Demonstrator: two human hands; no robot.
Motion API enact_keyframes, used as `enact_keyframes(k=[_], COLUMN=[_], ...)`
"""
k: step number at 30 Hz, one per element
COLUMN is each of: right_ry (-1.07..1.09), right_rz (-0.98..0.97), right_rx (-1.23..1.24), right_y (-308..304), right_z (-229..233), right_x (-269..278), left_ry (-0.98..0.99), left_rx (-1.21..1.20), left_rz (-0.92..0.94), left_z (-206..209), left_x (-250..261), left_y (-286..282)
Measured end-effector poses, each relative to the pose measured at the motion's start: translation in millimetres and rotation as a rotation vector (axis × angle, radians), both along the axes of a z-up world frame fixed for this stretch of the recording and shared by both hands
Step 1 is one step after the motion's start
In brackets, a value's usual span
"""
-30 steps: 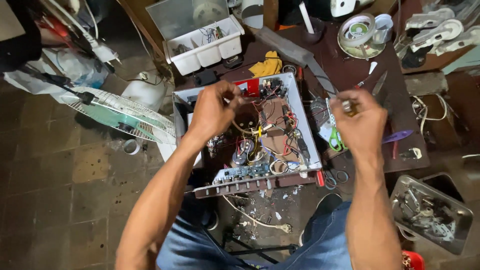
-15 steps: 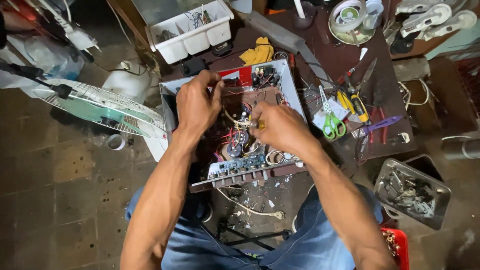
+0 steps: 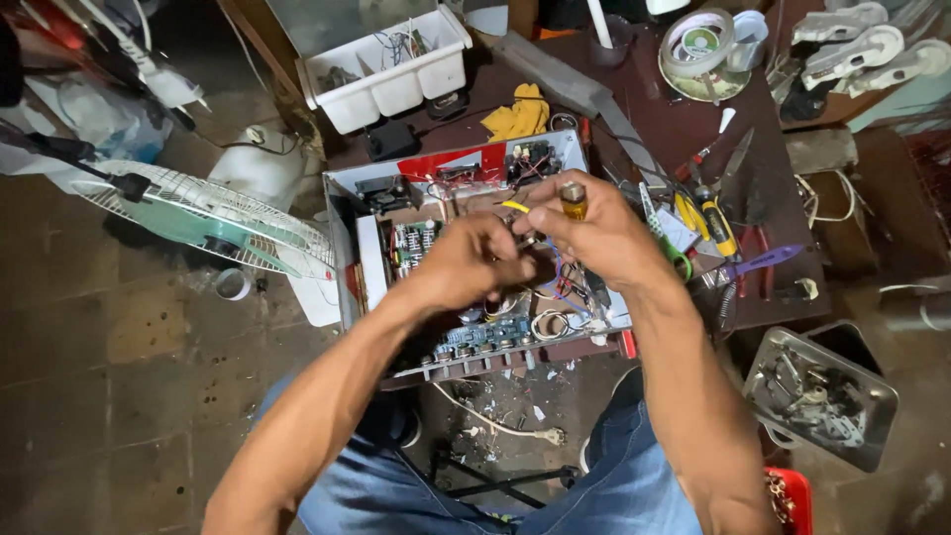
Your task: The person is repairing an electronic device by manipulating wires and components inside an open metal casing. They use a screwdriver to adjust connections and a multimeter to test the circuitry.
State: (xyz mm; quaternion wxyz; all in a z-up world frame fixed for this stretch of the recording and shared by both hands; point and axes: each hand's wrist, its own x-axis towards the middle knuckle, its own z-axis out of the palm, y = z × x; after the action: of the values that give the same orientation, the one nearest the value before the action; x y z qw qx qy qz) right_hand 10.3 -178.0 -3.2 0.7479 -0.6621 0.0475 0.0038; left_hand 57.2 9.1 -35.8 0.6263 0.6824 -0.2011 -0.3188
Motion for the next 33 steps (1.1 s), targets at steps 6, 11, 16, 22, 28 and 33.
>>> enact_keyframes(k=[6, 11, 16, 22, 28, 33], right_ry=[0.03, 0.069, 0.098, 0.191, 0.167, 0.231], right_rz=[-0.025, -0.026, -0.001, 0.096, 0.255, 0.282], right_rx=[0.261, 0.22, 0.007, -0.301, -0.37, -0.452], right_y=[-2.7, -12.7, -20.9, -22.1, -11.3, -3.5], right_z=[-19.5, -8.4, 20.0, 33.8, 23.7, 37.3], right_x=[4.8, -1.8, -13.5, -23.2, -24.0, -29.4], left_ry=[0.156, -0.151, -0.089, 0.046, 0.178, 0.117], left_rx=[-0.127, 0.125, 0.193, 0.185, 0.077, 0.122], left_rz=[-0.013, -0.062, -0.082, -0.091, 0.256, 0.282], left_z=[-12.8, 4.2, 20.5, 15.6, 4.6, -12.6], left_x=[-23.4, -4.5, 1.3, -5.3, 0.1, 8.0], left_y=[-29.9, -13.7, -0.6, -1.5, -18.0, -22.5])
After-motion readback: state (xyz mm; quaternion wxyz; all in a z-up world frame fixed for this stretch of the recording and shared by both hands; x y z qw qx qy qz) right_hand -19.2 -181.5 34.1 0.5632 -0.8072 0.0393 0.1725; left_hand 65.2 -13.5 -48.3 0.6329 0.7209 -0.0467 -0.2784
